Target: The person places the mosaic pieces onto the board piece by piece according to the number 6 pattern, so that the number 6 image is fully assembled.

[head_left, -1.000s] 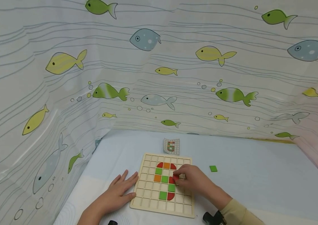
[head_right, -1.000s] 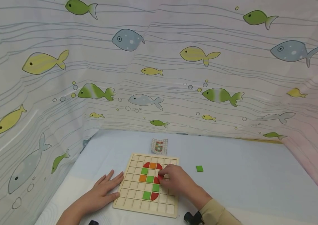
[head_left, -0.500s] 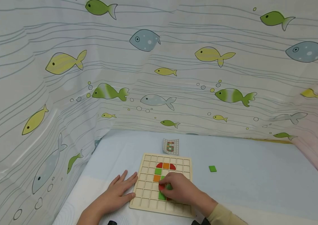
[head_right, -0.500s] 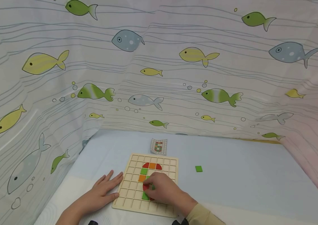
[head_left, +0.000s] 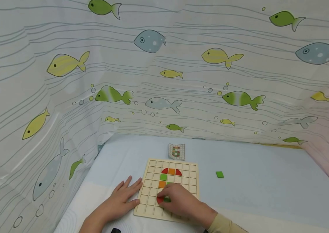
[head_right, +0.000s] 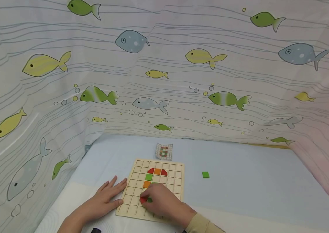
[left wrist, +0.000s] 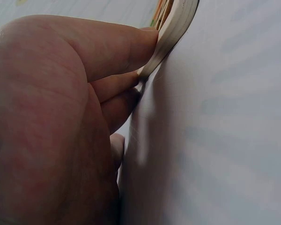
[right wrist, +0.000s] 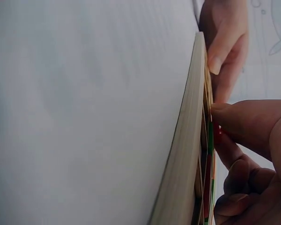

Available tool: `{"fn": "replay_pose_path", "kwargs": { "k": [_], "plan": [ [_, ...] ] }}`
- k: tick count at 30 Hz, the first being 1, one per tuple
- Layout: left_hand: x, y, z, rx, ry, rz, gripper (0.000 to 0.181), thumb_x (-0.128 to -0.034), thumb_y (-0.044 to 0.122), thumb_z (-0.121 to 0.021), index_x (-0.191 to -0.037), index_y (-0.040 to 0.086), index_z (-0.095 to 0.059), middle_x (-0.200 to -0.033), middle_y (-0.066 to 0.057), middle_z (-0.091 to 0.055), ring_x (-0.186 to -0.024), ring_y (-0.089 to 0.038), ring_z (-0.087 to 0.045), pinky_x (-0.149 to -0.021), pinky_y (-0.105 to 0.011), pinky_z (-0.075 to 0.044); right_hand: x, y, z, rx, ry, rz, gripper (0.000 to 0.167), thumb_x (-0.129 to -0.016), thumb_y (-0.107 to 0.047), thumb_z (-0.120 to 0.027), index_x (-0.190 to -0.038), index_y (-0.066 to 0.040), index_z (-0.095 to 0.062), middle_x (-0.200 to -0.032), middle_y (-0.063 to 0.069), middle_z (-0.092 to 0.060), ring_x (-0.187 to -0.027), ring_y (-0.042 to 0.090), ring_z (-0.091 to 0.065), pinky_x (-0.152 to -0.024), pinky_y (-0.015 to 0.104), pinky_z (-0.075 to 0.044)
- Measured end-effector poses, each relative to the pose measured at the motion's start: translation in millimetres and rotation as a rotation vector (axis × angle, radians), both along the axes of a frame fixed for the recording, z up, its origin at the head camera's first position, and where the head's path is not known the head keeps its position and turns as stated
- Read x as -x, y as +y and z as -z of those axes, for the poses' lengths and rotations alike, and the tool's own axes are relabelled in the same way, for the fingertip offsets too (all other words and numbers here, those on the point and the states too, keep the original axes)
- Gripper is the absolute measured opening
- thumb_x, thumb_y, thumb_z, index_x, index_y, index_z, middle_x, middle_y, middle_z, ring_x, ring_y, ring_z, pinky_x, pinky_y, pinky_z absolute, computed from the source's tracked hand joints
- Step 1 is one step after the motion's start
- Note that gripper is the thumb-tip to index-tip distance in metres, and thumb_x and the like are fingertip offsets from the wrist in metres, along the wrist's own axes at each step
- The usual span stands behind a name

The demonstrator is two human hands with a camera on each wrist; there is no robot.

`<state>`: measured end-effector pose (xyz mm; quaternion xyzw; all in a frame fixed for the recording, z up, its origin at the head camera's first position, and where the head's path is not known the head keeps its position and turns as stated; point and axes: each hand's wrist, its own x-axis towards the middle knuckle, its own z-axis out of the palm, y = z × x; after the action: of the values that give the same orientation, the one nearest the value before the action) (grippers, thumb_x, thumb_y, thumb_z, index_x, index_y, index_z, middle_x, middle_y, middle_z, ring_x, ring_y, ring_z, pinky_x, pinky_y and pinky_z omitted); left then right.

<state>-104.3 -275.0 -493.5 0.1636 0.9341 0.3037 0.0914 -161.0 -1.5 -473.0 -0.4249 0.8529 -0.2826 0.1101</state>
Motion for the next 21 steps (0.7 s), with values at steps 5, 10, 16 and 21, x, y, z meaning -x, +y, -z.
{"fn": "replay_pose_path", "kwargs": {
  "k": [5, 10, 16, 21],
  "plan": [
    [0.2, 0.1, -1.0, 0.002, 0.001, 0.002, 0.063, -0.0996, 0.041, -0.056, -0.152, 0.009, -0.04, -0.16, -0.002, -0.028, -0.149, -0.037, -0.006, -0.115, -0.056, -0.001, -1.0, 0.0, -1.0, 0.003, 0.046, -0.022, 0.023, -0.088, -0.017, -0.076, -0.111, -0.017, -0.078, -0.099, -0.018, -0.067, -0.091, -0.003, -0.058, -0.081, 0.018, -0.049],
    [0.2, -0.1, -0.6, 0.004, 0.003, 0.002, 0.063, -0.0995, 0.04, -0.056, -0.152, 0.009, -0.04, -0.16, -0.002, -0.028, -0.149, -0.037, -0.006, -0.115, -0.056, -0.001, -1.2, 0.7, -0.5, -0.001, 0.078, -0.031, 0.023, -0.088, -0.017, -0.076, -0.11, -0.018, -0.078, -0.099, -0.018, -0.067, -0.09, -0.003, -0.058, -0.081, 0.018, -0.049],
    [0.3, -0.3, 0.9, -0.003, 0.004, -0.001, 0.063, -0.0992, 0.04, -0.057, -0.152, 0.009, -0.04, -0.16, -0.002, -0.029, -0.149, -0.037, -0.006, -0.115, -0.055, -0.002, -1.1, 1.4, -0.1, -0.008, 0.087, -0.029, 0.021, -0.087, -0.016, -0.075, -0.108, -0.018, -0.079, -0.096, -0.019, -0.066, -0.087, -0.004, -0.058, -0.08, 0.018, -0.049],
    [0.3, -0.3, 1.3, -0.002, 0.003, -0.002, 0.063, -0.0992, 0.04, -0.057, -0.152, 0.01, -0.04, -0.16, -0.001, -0.029, -0.149, -0.037, -0.007, -0.115, -0.055, -0.002, -1.2, 1.8, 0.3, -0.004, 0.085, -0.026, 0.019, -0.087, -0.016, -0.075, -0.106, -0.019, -0.079, -0.093, -0.019, -0.066, -0.085, -0.005, -0.057, -0.078, 0.017, -0.049]
  ]
}}
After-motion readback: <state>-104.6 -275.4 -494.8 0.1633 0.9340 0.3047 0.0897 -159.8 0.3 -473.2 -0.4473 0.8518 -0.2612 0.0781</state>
